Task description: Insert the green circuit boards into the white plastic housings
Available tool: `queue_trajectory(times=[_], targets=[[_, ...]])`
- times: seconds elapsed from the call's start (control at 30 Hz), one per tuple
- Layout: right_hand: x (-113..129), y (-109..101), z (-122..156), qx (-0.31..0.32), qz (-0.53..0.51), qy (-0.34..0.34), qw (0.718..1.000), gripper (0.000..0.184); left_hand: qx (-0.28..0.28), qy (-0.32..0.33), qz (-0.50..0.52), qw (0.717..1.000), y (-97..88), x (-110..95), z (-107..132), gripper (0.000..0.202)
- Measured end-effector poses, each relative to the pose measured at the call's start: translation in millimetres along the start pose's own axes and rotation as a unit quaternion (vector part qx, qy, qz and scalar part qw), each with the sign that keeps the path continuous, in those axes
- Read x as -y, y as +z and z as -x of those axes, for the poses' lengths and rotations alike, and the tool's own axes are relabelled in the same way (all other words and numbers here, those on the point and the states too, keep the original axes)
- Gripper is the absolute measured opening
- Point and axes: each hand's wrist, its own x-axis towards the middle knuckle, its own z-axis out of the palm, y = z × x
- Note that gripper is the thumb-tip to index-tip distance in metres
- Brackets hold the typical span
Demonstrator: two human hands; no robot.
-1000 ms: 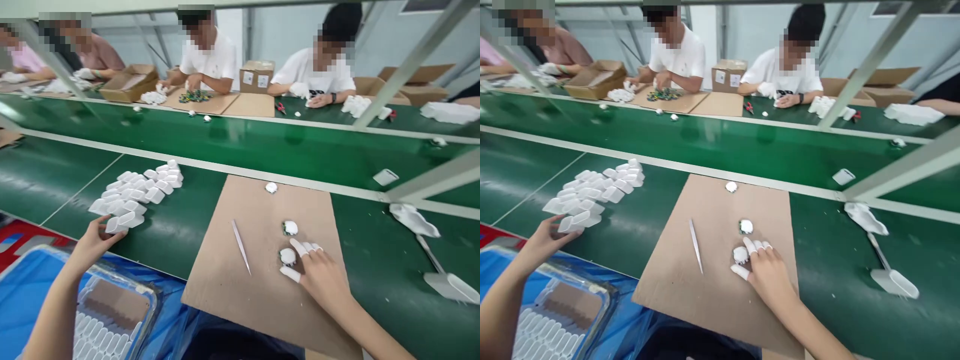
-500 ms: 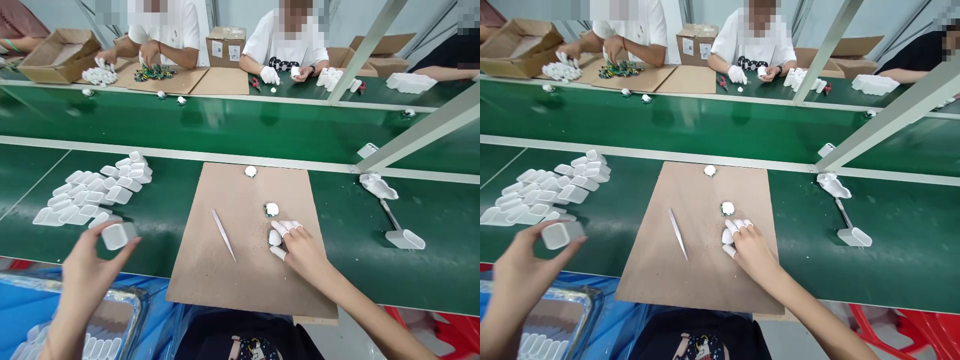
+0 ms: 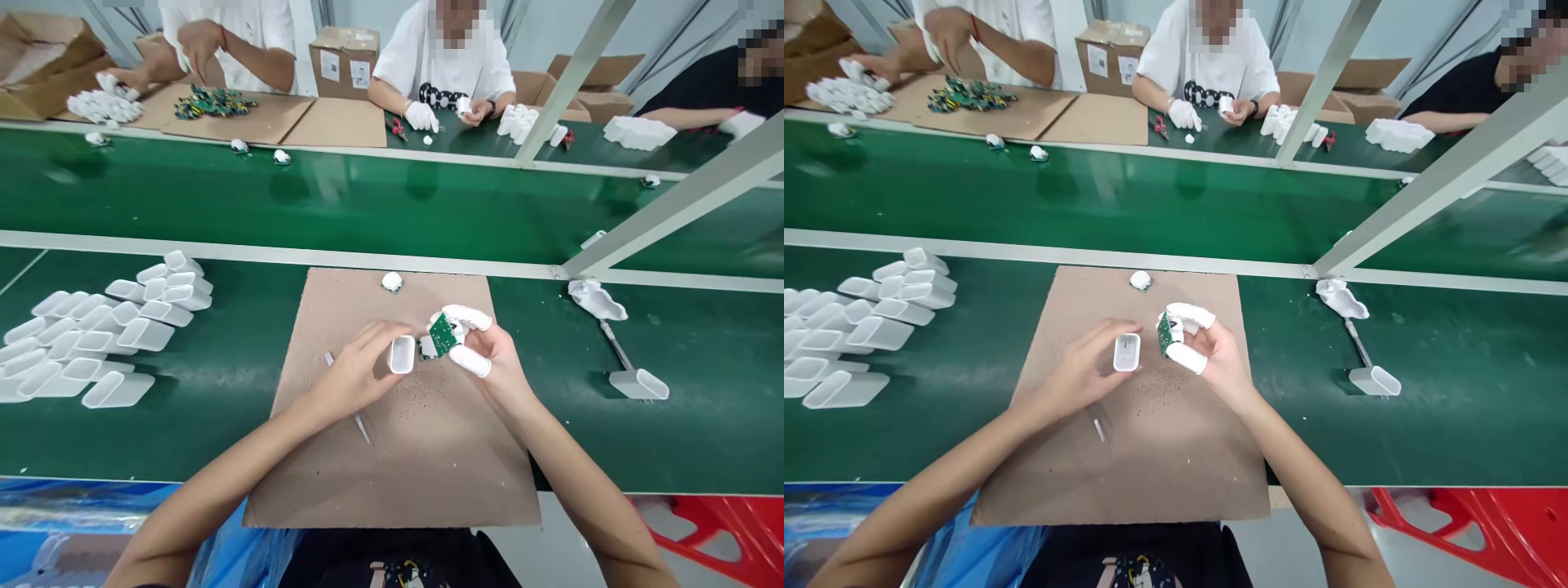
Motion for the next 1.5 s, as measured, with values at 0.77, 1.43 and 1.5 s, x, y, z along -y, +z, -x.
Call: queue_trajectory(times=[0.77,1.43,1.5], targets=[[-3.9,8.3,30.3,-0.003,0.152,-0.132,0.98,0.052,0.125,-0.333,0.373,0.857,18.0,-10.1,20.3,0.046],[-3.8,10.4,28.5,-0.034,0.082,-0.104,0.991,0.047,0.149,-0.151,0.244,0.946,16.1,-8.1,25.3,0.048],[-3.4,9.5,28.9,-0.026,0.081,-0.12,0.989,0.049,0.109,-0.122,0.231,0.959,20.9,-6.8,25.6,0.051]])
